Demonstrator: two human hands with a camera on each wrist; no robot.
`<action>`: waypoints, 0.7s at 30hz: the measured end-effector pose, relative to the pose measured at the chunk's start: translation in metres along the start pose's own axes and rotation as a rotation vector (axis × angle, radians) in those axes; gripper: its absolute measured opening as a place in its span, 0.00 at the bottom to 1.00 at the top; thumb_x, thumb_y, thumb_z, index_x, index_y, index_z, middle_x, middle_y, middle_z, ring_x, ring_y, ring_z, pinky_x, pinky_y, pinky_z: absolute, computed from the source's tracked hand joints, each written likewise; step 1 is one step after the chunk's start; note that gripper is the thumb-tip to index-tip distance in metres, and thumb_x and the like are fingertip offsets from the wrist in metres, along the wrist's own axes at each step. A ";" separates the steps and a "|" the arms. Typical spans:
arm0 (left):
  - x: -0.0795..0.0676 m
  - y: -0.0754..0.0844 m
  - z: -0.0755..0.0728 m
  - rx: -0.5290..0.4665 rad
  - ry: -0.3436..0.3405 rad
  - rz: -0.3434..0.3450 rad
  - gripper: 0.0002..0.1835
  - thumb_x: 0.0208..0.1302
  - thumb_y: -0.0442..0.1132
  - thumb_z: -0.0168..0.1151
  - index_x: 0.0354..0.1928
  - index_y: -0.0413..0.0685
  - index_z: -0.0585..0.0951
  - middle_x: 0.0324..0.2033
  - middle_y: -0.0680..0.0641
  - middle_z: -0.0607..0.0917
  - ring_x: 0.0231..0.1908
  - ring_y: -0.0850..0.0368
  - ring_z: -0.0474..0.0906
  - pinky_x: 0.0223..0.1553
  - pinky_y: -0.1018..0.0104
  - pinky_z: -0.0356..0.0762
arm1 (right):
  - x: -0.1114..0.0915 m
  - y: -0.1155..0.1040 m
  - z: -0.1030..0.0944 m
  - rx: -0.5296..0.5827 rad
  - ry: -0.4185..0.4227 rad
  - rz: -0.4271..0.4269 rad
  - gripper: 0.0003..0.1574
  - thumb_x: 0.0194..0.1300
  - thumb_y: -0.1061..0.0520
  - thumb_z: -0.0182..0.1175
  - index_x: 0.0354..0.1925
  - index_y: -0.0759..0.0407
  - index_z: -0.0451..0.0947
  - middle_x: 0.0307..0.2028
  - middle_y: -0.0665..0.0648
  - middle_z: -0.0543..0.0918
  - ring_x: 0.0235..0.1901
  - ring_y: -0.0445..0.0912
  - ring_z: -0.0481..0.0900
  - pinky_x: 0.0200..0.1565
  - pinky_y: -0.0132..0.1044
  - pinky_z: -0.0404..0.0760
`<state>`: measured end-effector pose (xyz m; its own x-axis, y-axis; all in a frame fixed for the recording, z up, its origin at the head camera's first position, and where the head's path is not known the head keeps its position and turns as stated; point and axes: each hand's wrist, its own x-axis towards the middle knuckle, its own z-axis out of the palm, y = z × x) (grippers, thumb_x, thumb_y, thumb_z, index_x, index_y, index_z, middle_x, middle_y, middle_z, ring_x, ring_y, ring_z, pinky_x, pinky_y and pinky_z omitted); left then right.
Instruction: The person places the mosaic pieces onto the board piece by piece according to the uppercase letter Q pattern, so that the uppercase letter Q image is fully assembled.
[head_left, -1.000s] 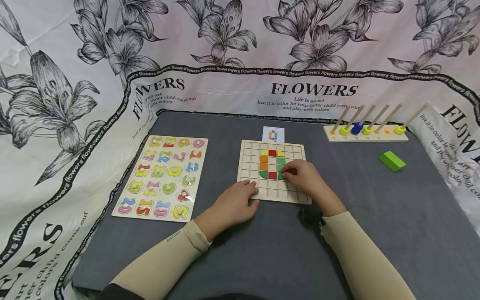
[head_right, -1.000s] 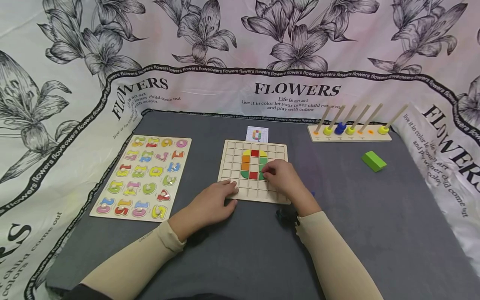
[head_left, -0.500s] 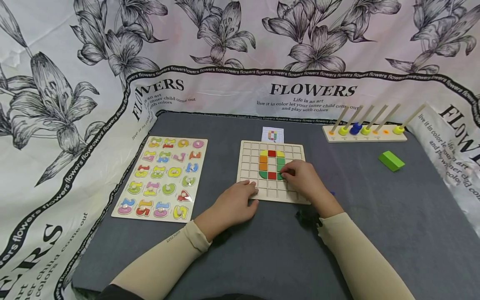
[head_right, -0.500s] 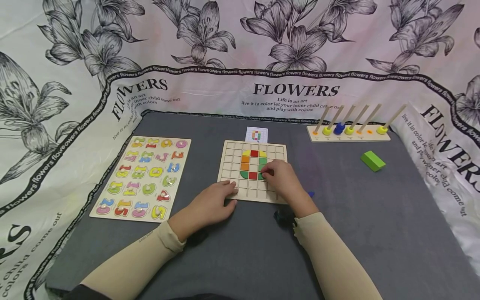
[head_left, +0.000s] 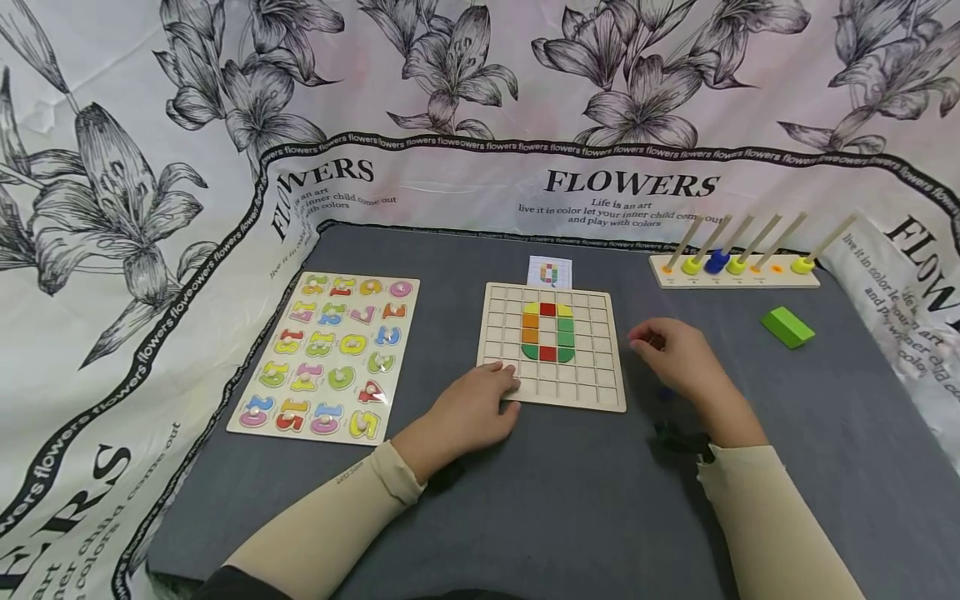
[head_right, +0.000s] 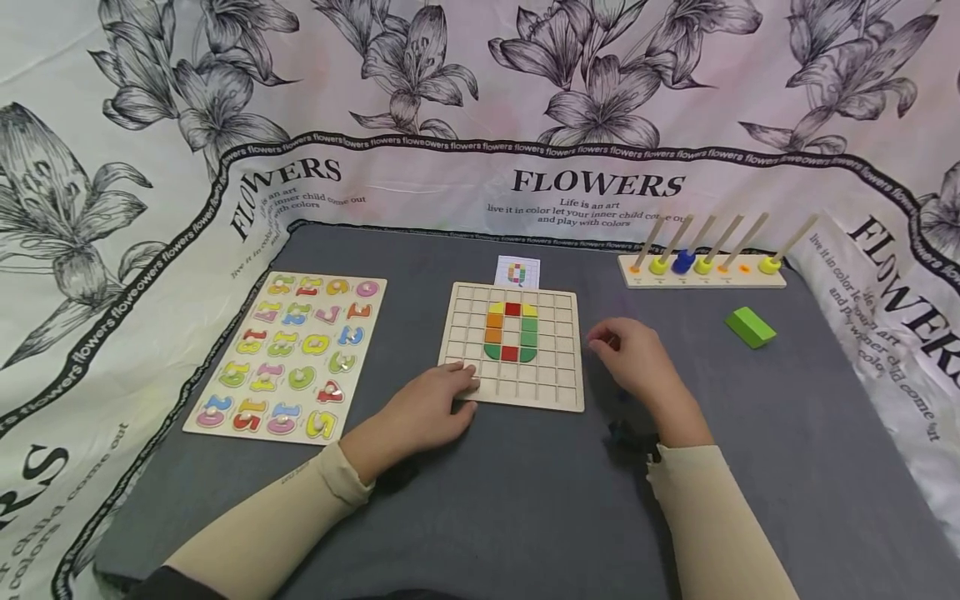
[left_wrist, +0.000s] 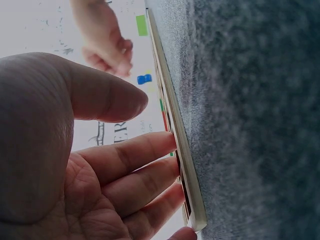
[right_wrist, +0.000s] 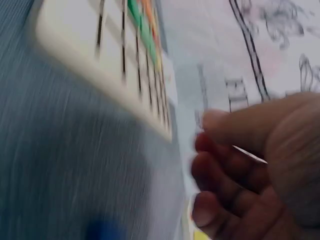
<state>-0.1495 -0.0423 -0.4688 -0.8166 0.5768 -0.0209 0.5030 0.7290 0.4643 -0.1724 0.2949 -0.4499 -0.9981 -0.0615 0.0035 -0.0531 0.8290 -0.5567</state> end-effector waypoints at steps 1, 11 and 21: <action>0.000 0.001 0.000 0.000 -0.001 0.001 0.22 0.79 0.45 0.62 0.68 0.45 0.85 0.73 0.43 0.81 0.78 0.45 0.72 0.79 0.50 0.74 | -0.004 0.007 -0.003 -0.014 -0.032 0.007 0.14 0.82 0.56 0.62 0.55 0.64 0.86 0.49 0.65 0.88 0.43 0.55 0.83 0.40 0.45 0.81; 0.001 0.001 0.002 -0.005 -0.004 -0.012 0.22 0.79 0.46 0.62 0.69 0.46 0.85 0.74 0.44 0.81 0.79 0.46 0.71 0.79 0.50 0.74 | -0.037 0.040 -0.017 -0.058 -0.207 -0.050 0.21 0.69 0.57 0.76 0.55 0.69 0.86 0.45 0.63 0.87 0.39 0.46 0.82 0.40 0.43 0.83; -0.001 0.003 0.000 -0.015 -0.002 -0.006 0.22 0.79 0.45 0.62 0.69 0.46 0.84 0.74 0.43 0.81 0.79 0.45 0.71 0.78 0.49 0.75 | -0.048 0.039 -0.013 -0.105 -0.161 0.001 0.05 0.72 0.61 0.71 0.42 0.63 0.87 0.37 0.58 0.87 0.35 0.47 0.82 0.38 0.45 0.82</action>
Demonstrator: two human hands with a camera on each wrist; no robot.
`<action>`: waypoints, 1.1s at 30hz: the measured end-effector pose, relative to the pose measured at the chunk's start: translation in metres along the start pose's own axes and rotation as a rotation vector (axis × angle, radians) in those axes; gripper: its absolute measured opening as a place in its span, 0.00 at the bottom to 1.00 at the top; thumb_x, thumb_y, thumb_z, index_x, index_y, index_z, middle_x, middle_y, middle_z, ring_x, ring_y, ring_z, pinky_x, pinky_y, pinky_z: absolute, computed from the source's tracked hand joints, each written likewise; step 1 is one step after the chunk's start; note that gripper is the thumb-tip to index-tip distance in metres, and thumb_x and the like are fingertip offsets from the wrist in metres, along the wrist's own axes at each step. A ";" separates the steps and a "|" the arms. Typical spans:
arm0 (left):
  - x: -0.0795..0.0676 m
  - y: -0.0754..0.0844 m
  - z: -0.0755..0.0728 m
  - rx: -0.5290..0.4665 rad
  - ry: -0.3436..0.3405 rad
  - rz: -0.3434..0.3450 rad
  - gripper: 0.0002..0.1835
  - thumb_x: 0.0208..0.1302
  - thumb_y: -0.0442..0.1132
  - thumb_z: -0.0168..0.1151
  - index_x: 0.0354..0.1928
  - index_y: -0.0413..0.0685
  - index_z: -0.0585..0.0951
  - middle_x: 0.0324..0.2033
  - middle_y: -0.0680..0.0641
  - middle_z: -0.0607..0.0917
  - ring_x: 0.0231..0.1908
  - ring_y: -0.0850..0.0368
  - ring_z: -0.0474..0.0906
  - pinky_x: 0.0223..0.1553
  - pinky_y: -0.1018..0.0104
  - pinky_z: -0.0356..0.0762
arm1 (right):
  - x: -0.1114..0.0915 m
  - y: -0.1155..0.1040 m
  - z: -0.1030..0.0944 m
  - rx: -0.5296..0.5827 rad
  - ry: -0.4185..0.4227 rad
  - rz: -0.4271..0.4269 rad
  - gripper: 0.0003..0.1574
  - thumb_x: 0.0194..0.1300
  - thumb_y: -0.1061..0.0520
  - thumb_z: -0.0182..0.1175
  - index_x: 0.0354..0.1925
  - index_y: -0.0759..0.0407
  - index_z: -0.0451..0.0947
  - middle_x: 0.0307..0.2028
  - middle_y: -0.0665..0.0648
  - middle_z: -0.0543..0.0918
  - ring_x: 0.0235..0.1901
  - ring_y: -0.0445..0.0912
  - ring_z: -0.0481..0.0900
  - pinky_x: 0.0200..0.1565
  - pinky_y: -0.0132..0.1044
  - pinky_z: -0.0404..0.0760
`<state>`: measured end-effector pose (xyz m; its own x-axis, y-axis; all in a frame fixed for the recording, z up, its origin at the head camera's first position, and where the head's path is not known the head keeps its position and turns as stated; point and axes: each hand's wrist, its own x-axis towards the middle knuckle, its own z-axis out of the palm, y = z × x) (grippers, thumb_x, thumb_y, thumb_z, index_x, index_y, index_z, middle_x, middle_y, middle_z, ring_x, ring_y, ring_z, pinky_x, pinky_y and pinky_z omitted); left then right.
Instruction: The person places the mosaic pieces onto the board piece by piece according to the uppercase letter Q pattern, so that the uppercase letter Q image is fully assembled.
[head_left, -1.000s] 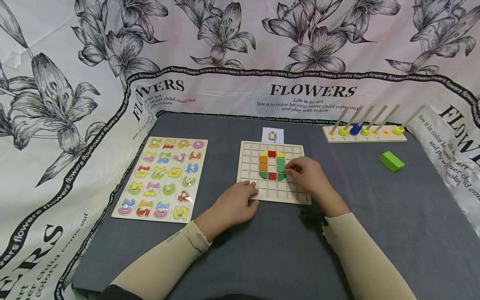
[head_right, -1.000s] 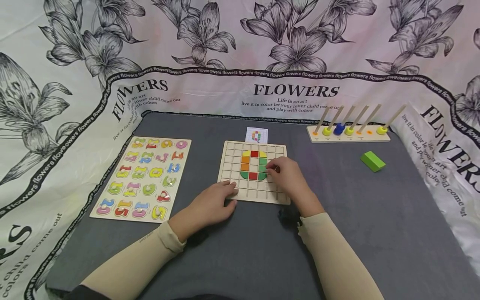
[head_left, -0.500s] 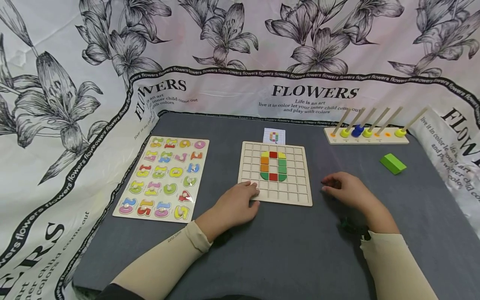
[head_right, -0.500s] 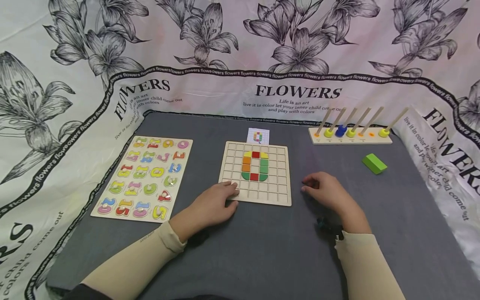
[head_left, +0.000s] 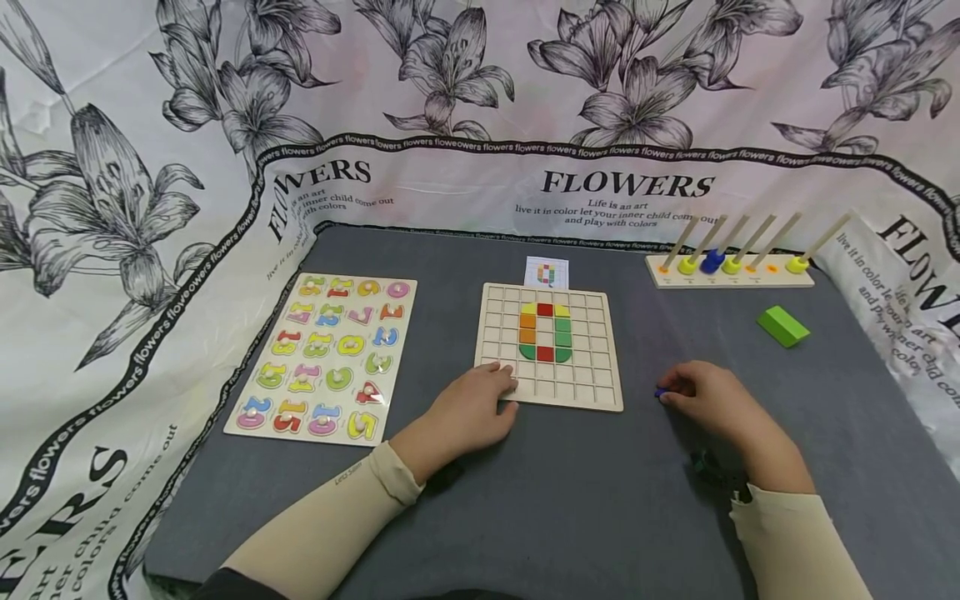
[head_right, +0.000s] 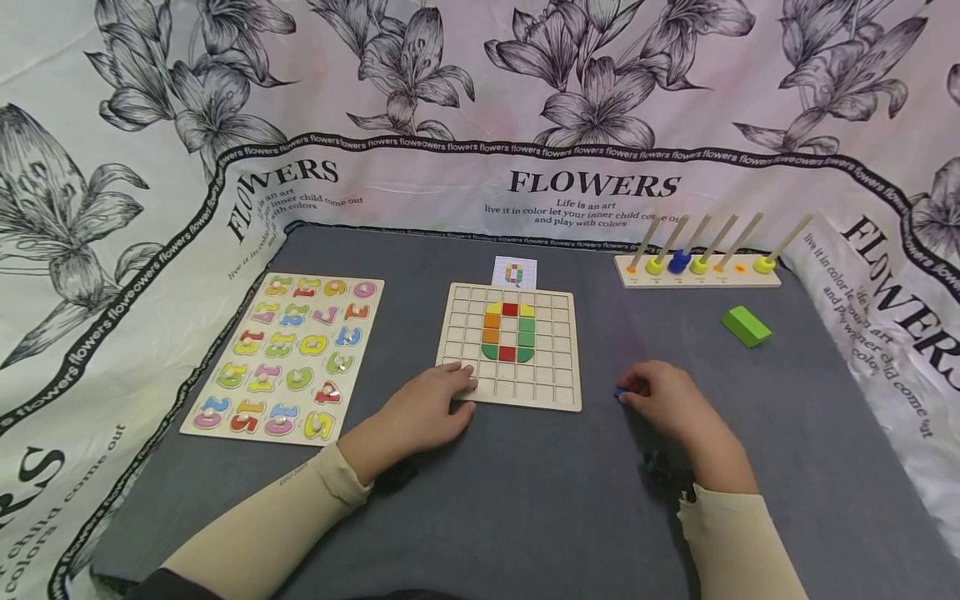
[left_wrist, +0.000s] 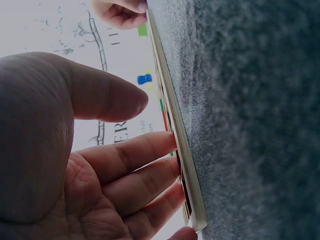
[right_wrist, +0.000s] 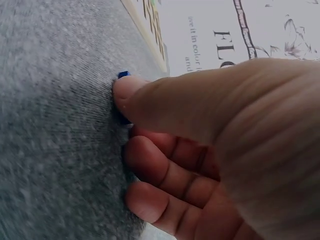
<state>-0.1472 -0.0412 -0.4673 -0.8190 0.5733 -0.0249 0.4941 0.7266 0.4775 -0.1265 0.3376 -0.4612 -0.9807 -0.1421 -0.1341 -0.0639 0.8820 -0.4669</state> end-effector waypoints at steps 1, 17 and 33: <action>0.000 0.000 0.000 0.001 0.000 0.001 0.22 0.79 0.45 0.62 0.69 0.46 0.84 0.74 0.43 0.81 0.79 0.45 0.71 0.78 0.49 0.74 | 0.000 0.000 0.001 0.003 0.004 0.004 0.05 0.72 0.61 0.71 0.41 0.63 0.86 0.36 0.58 0.87 0.34 0.47 0.81 0.37 0.44 0.81; 0.002 0.000 0.001 0.013 0.006 -0.001 0.22 0.79 0.45 0.62 0.68 0.46 0.85 0.73 0.43 0.82 0.78 0.45 0.73 0.78 0.49 0.75 | 0.022 -0.064 0.021 0.075 0.088 -0.077 0.06 0.72 0.61 0.70 0.40 0.59 0.80 0.33 0.55 0.83 0.31 0.46 0.76 0.32 0.39 0.75; 0.004 -0.004 0.003 0.029 0.006 0.008 0.22 0.79 0.46 0.63 0.68 0.46 0.85 0.73 0.44 0.82 0.78 0.46 0.73 0.78 0.51 0.75 | 0.065 -0.102 0.053 0.085 0.021 -0.211 0.07 0.69 0.61 0.75 0.38 0.59 0.84 0.34 0.56 0.83 0.33 0.46 0.77 0.37 0.40 0.77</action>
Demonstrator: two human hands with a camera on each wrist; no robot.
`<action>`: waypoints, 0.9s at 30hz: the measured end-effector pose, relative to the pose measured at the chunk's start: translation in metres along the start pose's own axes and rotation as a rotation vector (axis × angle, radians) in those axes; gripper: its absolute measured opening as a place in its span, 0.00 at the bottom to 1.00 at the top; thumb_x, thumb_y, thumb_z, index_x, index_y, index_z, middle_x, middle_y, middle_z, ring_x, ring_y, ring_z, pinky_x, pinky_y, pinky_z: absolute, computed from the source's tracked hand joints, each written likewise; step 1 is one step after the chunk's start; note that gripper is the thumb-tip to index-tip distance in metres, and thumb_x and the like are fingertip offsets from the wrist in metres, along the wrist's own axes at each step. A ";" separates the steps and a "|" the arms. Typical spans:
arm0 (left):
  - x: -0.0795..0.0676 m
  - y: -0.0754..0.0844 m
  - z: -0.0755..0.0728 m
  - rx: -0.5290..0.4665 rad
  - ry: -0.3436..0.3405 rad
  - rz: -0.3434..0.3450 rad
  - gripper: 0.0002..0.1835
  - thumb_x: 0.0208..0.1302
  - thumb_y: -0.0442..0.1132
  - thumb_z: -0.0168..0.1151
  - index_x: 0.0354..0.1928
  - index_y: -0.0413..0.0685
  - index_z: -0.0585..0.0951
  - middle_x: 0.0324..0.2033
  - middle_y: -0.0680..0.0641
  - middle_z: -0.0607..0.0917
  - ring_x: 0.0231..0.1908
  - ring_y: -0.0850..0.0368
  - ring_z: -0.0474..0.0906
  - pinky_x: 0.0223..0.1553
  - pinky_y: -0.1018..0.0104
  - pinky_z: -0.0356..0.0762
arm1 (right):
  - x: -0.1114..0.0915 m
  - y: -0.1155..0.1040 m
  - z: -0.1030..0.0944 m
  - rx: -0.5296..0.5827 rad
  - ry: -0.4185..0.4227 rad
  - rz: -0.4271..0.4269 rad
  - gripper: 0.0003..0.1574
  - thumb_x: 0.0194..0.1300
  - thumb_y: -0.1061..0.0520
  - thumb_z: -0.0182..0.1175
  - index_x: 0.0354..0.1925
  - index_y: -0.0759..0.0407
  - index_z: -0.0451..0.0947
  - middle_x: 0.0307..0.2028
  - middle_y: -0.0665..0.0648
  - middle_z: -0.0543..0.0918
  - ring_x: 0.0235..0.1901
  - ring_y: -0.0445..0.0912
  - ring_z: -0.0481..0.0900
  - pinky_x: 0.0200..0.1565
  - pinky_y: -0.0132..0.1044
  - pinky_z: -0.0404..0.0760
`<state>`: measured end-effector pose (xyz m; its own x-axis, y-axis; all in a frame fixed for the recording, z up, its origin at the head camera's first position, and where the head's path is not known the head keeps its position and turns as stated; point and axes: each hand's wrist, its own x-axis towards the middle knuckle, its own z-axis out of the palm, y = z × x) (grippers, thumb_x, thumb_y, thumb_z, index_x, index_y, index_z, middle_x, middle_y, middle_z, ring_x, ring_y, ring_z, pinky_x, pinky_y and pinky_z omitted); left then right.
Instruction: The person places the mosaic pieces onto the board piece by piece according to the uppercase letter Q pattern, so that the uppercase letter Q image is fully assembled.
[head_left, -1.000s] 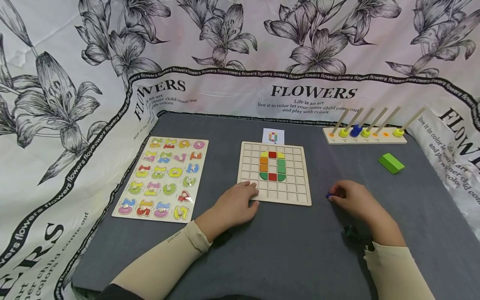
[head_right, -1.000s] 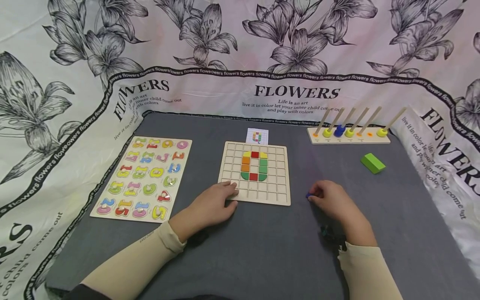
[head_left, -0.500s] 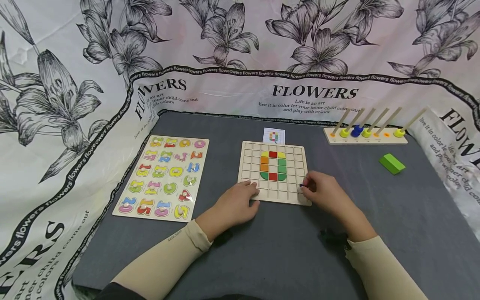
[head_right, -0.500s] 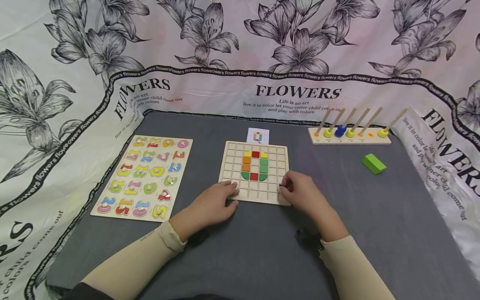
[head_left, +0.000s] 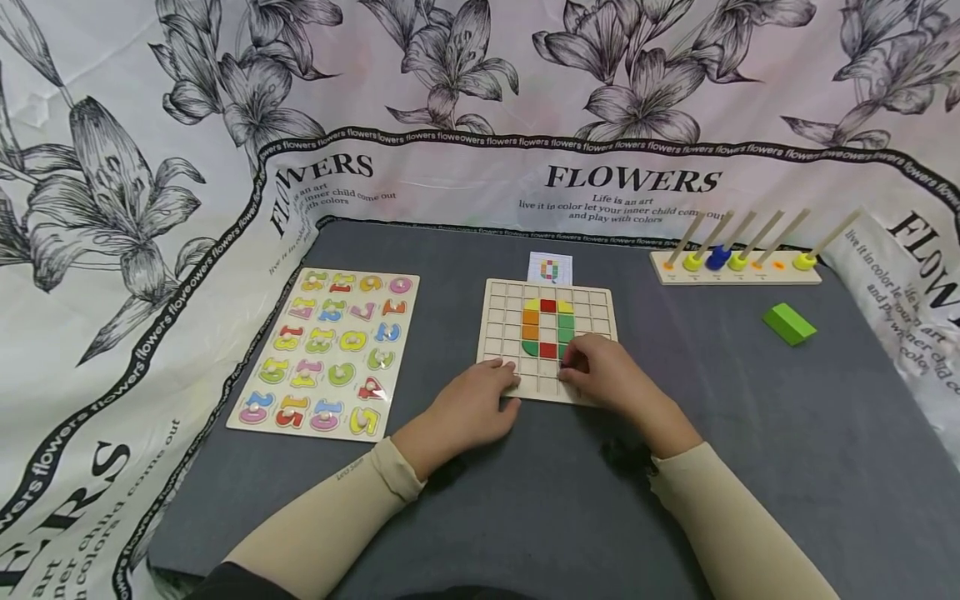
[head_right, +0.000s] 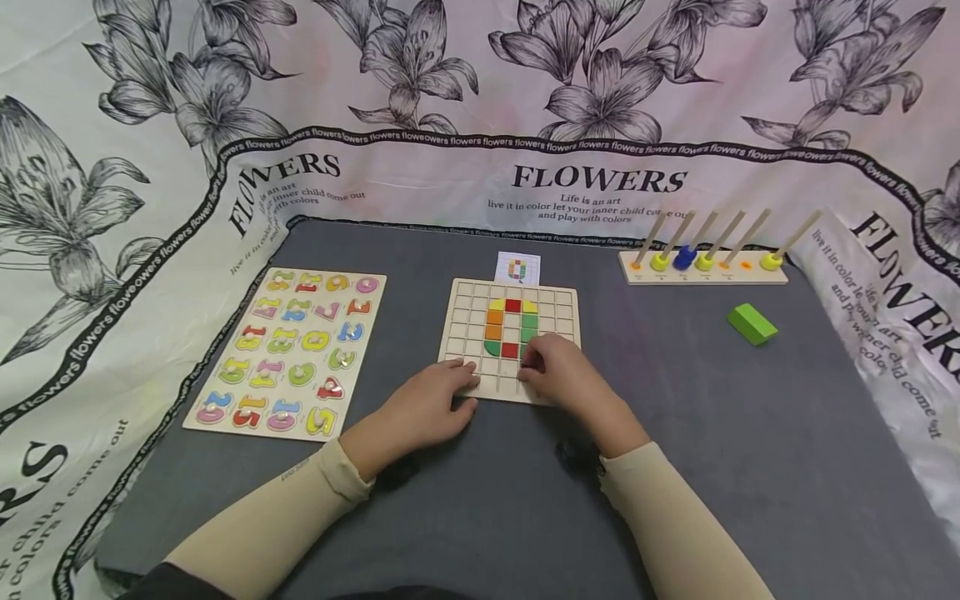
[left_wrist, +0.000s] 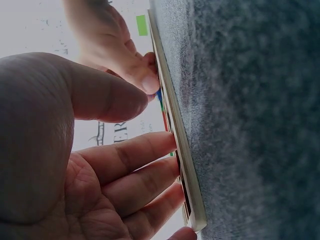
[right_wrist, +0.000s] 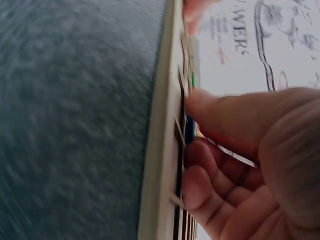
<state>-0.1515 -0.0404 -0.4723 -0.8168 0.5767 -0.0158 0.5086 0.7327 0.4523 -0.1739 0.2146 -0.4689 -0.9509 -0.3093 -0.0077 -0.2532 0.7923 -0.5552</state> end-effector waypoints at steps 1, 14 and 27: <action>0.000 0.000 0.000 0.001 -0.001 0.001 0.22 0.79 0.46 0.62 0.68 0.47 0.85 0.73 0.44 0.82 0.78 0.46 0.73 0.78 0.50 0.75 | -0.001 0.002 0.000 0.009 0.003 -0.005 0.07 0.69 0.61 0.75 0.39 0.59 0.84 0.35 0.56 0.83 0.34 0.46 0.77 0.37 0.40 0.78; -0.001 0.000 -0.001 -0.009 -0.014 -0.007 0.23 0.79 0.46 0.62 0.69 0.46 0.84 0.74 0.44 0.81 0.79 0.46 0.71 0.79 0.51 0.74 | -0.009 0.011 -0.006 0.029 -0.010 0.002 0.04 0.71 0.61 0.73 0.39 0.60 0.87 0.34 0.55 0.83 0.33 0.45 0.75 0.37 0.38 0.78; -0.001 0.001 -0.001 -0.010 0.001 0.003 0.22 0.79 0.45 0.62 0.68 0.46 0.85 0.73 0.43 0.82 0.78 0.44 0.73 0.78 0.49 0.75 | -0.008 0.010 -0.001 0.027 0.017 0.007 0.05 0.72 0.61 0.72 0.39 0.62 0.86 0.33 0.56 0.83 0.31 0.45 0.75 0.33 0.36 0.76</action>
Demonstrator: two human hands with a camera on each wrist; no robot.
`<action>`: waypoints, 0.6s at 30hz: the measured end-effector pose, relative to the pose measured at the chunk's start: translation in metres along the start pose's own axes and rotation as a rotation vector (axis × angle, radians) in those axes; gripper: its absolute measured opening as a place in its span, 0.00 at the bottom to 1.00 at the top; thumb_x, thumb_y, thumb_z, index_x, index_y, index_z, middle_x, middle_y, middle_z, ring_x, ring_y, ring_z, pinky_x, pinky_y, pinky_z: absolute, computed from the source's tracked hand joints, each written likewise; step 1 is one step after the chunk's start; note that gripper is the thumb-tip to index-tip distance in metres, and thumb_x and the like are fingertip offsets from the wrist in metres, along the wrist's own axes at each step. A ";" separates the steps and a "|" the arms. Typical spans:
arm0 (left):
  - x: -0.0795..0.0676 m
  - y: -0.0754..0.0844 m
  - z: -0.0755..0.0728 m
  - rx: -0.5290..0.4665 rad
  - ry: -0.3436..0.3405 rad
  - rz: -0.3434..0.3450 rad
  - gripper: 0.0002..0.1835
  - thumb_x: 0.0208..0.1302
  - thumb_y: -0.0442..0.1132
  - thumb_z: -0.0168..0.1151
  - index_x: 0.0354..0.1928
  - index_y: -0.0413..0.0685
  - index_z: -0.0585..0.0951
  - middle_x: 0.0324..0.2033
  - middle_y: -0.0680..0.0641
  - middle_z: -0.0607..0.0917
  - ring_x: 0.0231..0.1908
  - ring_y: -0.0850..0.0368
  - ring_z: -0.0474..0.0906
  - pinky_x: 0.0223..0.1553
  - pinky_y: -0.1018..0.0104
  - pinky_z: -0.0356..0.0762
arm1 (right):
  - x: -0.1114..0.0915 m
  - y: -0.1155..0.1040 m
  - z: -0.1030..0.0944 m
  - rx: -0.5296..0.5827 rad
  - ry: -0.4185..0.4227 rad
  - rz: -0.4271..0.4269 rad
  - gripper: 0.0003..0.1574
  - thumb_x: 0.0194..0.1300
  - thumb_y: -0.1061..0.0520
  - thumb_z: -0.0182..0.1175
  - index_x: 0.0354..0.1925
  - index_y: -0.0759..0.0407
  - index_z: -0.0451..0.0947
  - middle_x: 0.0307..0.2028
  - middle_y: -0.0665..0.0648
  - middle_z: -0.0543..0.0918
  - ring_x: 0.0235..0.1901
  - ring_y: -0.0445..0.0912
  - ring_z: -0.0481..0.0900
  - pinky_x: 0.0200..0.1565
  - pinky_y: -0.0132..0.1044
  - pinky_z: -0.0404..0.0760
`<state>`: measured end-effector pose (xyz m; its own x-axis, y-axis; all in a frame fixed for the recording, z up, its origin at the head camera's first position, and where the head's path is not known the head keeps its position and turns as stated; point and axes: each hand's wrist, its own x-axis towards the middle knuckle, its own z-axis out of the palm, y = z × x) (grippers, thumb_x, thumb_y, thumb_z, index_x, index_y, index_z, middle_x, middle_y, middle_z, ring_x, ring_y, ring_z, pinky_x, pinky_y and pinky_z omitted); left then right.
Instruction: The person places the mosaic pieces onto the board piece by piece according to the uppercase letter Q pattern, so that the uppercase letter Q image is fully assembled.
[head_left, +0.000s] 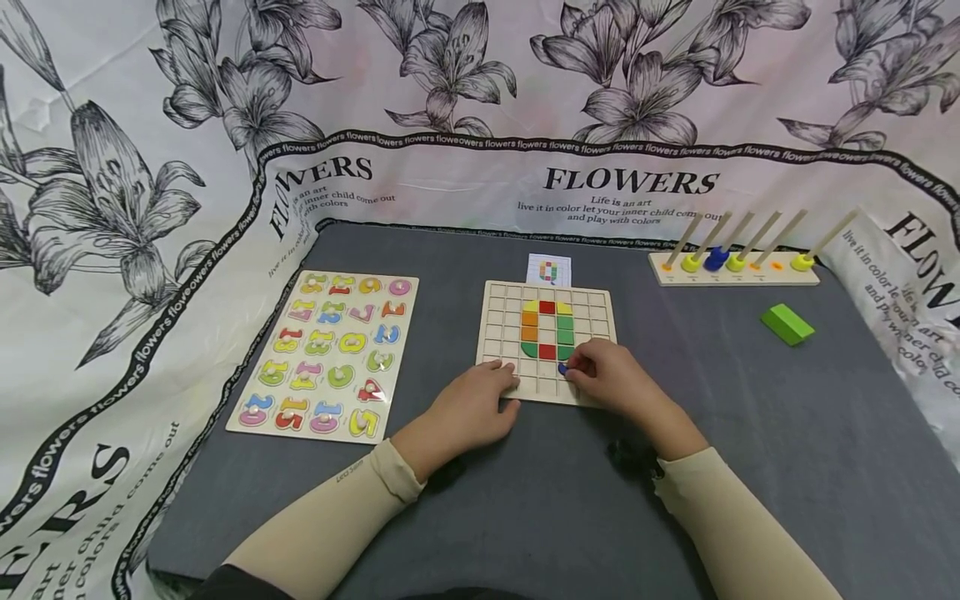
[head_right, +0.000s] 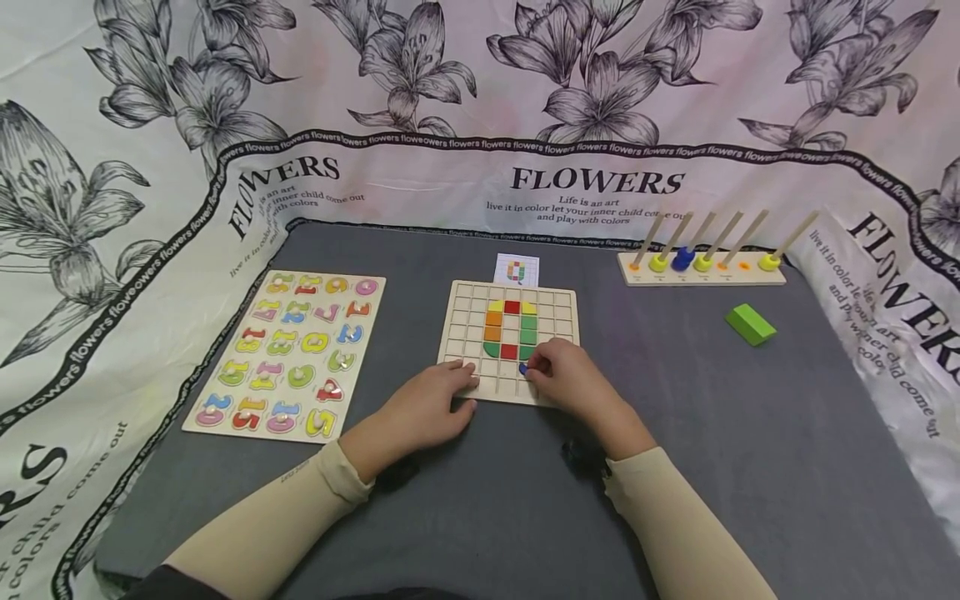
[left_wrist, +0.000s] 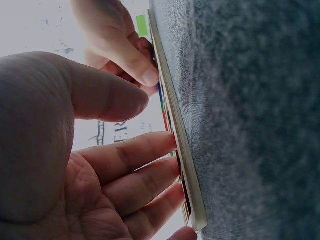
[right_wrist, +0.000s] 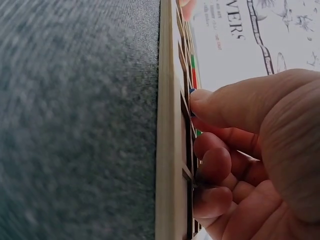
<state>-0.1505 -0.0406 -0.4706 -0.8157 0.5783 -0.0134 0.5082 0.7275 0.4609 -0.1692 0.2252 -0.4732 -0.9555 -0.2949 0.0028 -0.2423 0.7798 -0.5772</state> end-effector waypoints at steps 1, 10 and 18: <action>0.000 0.000 0.000 -0.001 0.000 0.001 0.22 0.79 0.45 0.62 0.68 0.45 0.85 0.73 0.43 0.82 0.78 0.44 0.73 0.78 0.49 0.75 | 0.000 0.000 0.000 0.001 -0.001 0.001 0.05 0.72 0.61 0.72 0.39 0.62 0.86 0.33 0.56 0.83 0.31 0.45 0.75 0.33 0.36 0.76; 0.000 -0.001 0.001 -0.003 -0.009 -0.003 0.23 0.79 0.45 0.62 0.69 0.45 0.85 0.73 0.43 0.81 0.78 0.44 0.72 0.78 0.49 0.75 | 0.001 0.001 0.003 0.009 -0.002 0.017 0.05 0.73 0.60 0.72 0.40 0.61 0.86 0.33 0.56 0.83 0.31 0.45 0.75 0.33 0.36 0.76; 0.000 0.001 0.001 -0.014 -0.015 -0.006 0.22 0.79 0.44 0.62 0.69 0.44 0.85 0.73 0.43 0.81 0.78 0.44 0.72 0.78 0.48 0.75 | -0.001 0.000 0.005 0.015 0.016 0.005 0.05 0.72 0.59 0.73 0.39 0.60 0.87 0.33 0.55 0.83 0.30 0.44 0.75 0.33 0.36 0.75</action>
<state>-0.1497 -0.0402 -0.4711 -0.8147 0.5791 -0.0294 0.4990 0.7260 0.4732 -0.1676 0.2225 -0.4771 -0.9594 -0.2818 0.0126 -0.2349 0.7732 -0.5891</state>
